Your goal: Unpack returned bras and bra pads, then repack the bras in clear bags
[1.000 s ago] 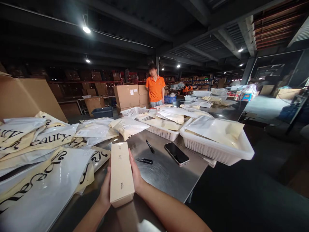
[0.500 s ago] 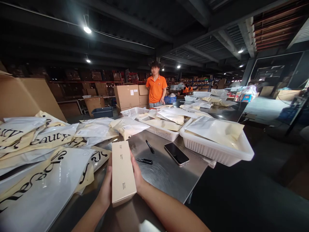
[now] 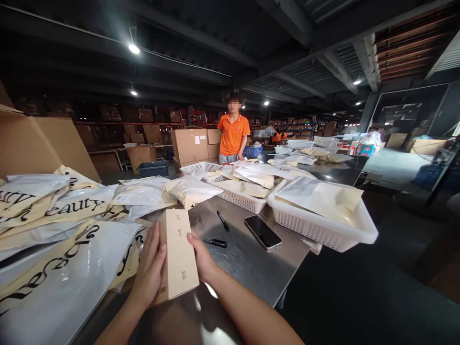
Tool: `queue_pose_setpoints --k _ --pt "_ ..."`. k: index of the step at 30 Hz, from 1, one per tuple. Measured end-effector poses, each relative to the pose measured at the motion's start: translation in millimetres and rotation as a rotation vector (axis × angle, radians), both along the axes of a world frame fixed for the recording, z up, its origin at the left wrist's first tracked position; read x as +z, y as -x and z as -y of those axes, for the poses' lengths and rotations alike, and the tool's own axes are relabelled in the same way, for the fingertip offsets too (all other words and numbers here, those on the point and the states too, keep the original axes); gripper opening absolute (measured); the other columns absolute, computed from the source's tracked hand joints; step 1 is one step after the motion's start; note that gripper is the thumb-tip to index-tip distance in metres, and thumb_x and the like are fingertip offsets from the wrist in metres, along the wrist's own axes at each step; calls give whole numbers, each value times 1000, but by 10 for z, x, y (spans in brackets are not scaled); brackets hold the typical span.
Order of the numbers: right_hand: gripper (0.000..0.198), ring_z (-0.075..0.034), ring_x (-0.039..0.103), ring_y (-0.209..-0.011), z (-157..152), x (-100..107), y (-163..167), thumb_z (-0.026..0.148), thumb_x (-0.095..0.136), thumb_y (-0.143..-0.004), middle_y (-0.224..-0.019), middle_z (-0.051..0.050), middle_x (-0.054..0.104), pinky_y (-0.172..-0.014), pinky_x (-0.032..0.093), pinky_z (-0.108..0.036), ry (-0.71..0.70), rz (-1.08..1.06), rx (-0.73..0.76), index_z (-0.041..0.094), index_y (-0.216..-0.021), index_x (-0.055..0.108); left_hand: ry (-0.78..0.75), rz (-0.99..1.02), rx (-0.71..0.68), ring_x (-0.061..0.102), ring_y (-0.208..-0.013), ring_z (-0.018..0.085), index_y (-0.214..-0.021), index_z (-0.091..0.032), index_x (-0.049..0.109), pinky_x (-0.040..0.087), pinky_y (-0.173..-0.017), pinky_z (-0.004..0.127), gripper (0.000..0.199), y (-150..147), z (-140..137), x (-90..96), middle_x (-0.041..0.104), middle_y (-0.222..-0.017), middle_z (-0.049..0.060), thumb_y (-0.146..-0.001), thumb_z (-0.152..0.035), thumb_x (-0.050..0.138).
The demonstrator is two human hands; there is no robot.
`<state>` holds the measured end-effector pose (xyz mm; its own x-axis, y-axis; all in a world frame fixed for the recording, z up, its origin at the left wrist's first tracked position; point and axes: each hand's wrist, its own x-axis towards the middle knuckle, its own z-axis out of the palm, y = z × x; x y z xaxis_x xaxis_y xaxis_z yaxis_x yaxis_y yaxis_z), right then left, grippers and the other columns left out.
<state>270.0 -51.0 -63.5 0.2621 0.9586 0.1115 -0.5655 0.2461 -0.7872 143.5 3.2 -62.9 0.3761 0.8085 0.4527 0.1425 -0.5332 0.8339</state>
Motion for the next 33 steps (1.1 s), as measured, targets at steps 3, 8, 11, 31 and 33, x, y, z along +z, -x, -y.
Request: queue_pose_setpoints --k 3,8,11,31,33 --pt "70 -26 65 -106 5 9 25 60 79 -64 -114 -6 71 -97 49 -37 -29 10 -73 20 -118 61 -149 -95 81 5 -153 25 -156 -29 20 1 -124 50 66 15 -44 -2 16 -165 1 -97 -55 34" --pt "73 -26 69 -96 15 -17 -22 68 73 -71 -110 -10 71 -90 51 -40 26 106 55 17 -121 60 -139 -81 29 5 -153 30 -155 -30 23 5 -123 55 70 42 -121 17 17 -165 3 -93 -55 44" --pt "68 -25 68 -97 0 -47 -83 55 80 -70 -112 -9 71 -91 51 -39 -8 156 58 20 -125 59 -170 -64 4 1 -153 31 -153 -33 29 3 -122 56 71 82 -141 69 13 -166 2 -89 -54 53" --pt "56 -27 42 -138 104 21 -220 27 76 -80 -149 -9 44 -108 43 -46 -492 695 -389 31 -132 57 -277 -35 -48 26 -143 37 -134 -28 45 32 -114 54 86 231 -193 250 19 -148 12 -59 -35 84" --pt "41 -27 50 -131 142 97 -256 23 71 -86 -137 -8 58 -108 44 -49 -529 817 -418 32 -126 65 -333 -68 -27 26 -142 37 -131 -28 46 30 -115 54 83 211 -171 233 19 -147 12 -57 -31 84"
